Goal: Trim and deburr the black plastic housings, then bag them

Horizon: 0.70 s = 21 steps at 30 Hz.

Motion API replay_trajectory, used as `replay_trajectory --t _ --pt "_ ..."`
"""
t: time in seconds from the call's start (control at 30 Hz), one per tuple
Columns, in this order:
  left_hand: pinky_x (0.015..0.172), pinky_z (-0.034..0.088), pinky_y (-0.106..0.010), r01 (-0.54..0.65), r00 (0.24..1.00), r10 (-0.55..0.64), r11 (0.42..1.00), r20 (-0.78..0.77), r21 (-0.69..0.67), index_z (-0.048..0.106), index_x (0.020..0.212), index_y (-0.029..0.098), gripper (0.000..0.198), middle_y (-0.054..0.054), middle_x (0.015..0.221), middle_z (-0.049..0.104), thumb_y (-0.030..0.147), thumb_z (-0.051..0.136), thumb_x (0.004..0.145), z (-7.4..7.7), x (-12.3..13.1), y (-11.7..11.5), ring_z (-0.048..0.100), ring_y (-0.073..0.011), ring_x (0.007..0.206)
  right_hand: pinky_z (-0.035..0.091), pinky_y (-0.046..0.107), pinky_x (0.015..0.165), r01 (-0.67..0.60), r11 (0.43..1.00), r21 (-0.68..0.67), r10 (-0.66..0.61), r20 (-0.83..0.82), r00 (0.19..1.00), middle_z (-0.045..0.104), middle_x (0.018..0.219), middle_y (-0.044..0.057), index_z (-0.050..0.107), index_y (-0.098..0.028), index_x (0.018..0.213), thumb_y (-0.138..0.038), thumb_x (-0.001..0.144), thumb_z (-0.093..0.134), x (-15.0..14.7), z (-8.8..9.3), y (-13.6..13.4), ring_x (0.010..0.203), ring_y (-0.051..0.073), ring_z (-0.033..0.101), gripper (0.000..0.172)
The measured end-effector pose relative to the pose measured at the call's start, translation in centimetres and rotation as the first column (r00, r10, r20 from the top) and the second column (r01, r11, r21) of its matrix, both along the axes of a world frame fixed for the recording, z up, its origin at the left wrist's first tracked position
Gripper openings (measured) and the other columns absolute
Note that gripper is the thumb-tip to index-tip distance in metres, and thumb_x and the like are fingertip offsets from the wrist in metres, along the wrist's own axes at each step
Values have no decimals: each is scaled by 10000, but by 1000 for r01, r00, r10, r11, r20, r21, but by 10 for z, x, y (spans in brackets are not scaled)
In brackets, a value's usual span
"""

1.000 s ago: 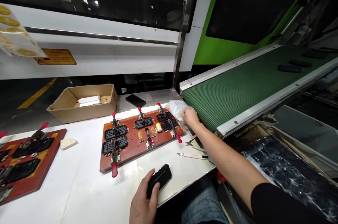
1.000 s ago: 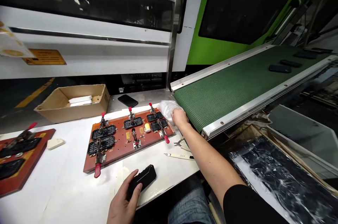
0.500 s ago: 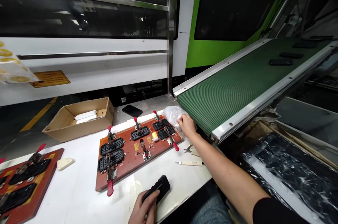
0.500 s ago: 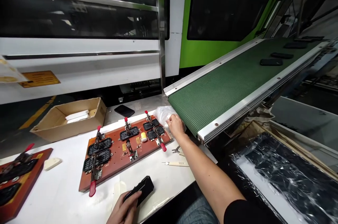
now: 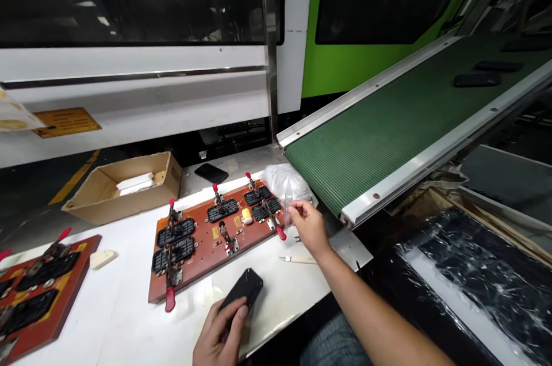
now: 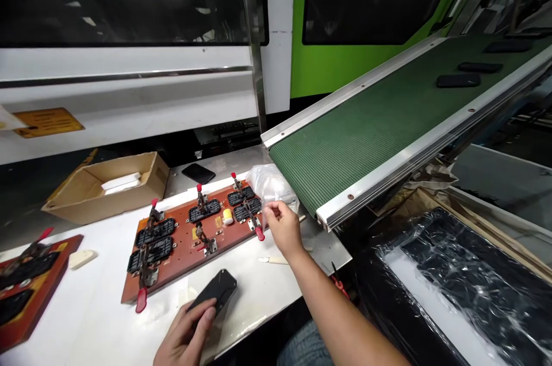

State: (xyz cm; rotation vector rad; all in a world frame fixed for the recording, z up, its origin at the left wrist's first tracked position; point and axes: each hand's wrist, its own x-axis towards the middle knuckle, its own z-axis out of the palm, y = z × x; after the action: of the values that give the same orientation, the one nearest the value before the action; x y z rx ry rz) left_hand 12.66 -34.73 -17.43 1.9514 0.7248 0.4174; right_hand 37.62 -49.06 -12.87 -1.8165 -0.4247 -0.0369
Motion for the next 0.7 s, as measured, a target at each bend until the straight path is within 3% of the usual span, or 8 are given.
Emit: replay_trajectory --t 0.07,0.13,0.27,0.37,0.43,0.5,0.6,0.7 --pt "995 530 -339 -7 1000 6 999 12 32 799 1055 324 403 -38 1209 657 655 688 855 20 8 -9 648 -267 1126 549 255 720 -117 993 0 117 -44 992 755 889 40 718 -193 1002 -378 947 603 -40 1 -1 769 154 686 225" --pt "921 540 -321 32 999 -32 999 30 25 775 1139 324 394 -37 1216 642 601 718 863 36 18 -17 657 -212 961 543 244 745 -283 959 3 282 -108 953 757 890 14 748 -217 966 -352 923 654 -76 2 -1 801 148 690 170" --pt "798 510 -265 96 993 -86 985 79 -143 777 1061 252 294 -38 1053 664 499 684 933 44 24 -22 633 -175 873 540 244 711 -509 858 72 504 -313 805 764 923 5 767 -233 990 -360 952 640 -110 -2 -3 778 139 687 183" --pt "807 483 -268 60 996 -49 986 73 -157 769 927 215 269 -39 958 665 451 645 966 41 14 -22 631 -189 909 534 268 741 -546 836 -57 519 -242 819 753 931 16 758 -237 990 -351 963 638 -108 -7 -8 803 152 677 167" --pt "772 458 -269 -6 999 9 997 38 -80 753 900 214 242 -28 935 659 420 643 965 40 8 -23 615 -180 869 523 290 802 -512 838 -189 511 -59 858 732 966 36 733 -231 1014 -315 989 595 -106 -11 -10 865 164 663 164" --pt "733 437 -268 -82 997 82 997 12 -3 738 900 219 217 -15 927 651 402 641 962 41 6 -23 593 -166 817 520 293 792 -489 840 -234 506 16 862 709 994 47 682 -224 1125 -308 995 578 -108 -16 -11 865 163 648 186" --pt "734 442 -266 -145 989 144 989 7 19 727 906 222 219 -7 924 648 406 627 970 39 7 -23 592 -160 805 531 262 725 -551 822 -146 526 -176 832 707 943 16 620 -232 1200 -324 946 646 -114 -23 -8 805 146 660 272" --pt "825 473 -275 -180 984 180 983 6 -26 729 930 223 241 -15 956 663 437 627 974 35 5 -20 624 -175 886 532 243 683 -497 864 -76 456 -297 839 706 859 -5 649 -232 1009 -343 932 646 -111 -28 -6 742 134 658 135"
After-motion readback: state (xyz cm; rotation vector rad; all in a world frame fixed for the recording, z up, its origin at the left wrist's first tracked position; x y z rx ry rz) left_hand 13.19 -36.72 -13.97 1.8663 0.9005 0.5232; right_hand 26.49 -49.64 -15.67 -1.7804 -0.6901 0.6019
